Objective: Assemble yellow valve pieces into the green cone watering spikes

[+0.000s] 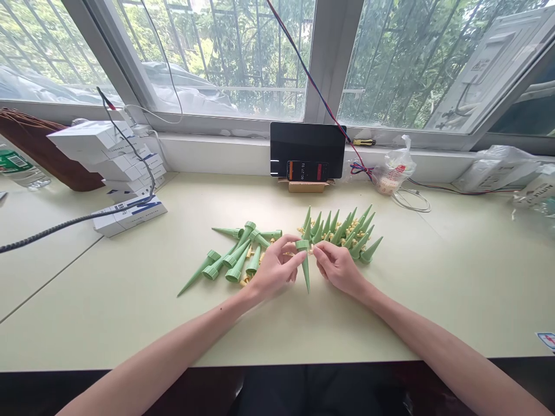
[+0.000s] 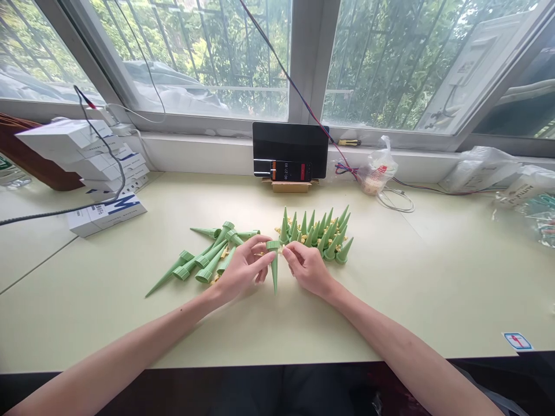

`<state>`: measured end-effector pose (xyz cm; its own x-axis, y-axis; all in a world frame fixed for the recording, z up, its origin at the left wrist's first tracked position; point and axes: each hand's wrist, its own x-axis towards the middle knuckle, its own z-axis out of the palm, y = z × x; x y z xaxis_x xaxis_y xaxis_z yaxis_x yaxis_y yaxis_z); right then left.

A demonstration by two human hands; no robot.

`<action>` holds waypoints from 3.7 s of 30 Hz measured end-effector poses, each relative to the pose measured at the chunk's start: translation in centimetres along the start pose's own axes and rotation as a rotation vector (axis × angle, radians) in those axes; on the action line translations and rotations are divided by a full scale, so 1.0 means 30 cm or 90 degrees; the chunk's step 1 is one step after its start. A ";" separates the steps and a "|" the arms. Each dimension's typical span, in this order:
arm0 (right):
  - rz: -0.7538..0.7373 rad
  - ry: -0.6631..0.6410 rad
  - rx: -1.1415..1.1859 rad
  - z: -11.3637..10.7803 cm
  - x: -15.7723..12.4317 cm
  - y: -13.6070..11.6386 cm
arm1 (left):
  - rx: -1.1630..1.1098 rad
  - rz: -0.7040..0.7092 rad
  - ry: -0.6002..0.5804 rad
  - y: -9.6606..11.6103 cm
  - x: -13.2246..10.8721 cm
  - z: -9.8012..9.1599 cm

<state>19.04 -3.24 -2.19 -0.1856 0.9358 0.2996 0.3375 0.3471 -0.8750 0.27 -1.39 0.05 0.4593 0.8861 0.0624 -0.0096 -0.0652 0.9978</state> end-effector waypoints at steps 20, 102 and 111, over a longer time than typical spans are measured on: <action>-0.188 -0.003 -0.175 -0.007 0.001 0.042 | -0.141 -0.086 0.012 -0.013 0.013 -0.007; -0.081 0.004 -0.091 -0.005 -0.009 0.013 | -0.005 0.013 -0.037 -0.034 -0.007 0.006; -0.016 0.007 0.026 0.007 -0.015 0.004 | 0.159 0.138 0.002 -0.046 -0.014 0.006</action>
<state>18.96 -3.64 -2.50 -0.1828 0.9278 0.3252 0.2947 0.3672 -0.8822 0.24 -1.75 -1.36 0.4677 0.8405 0.2737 0.1110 -0.3630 0.9251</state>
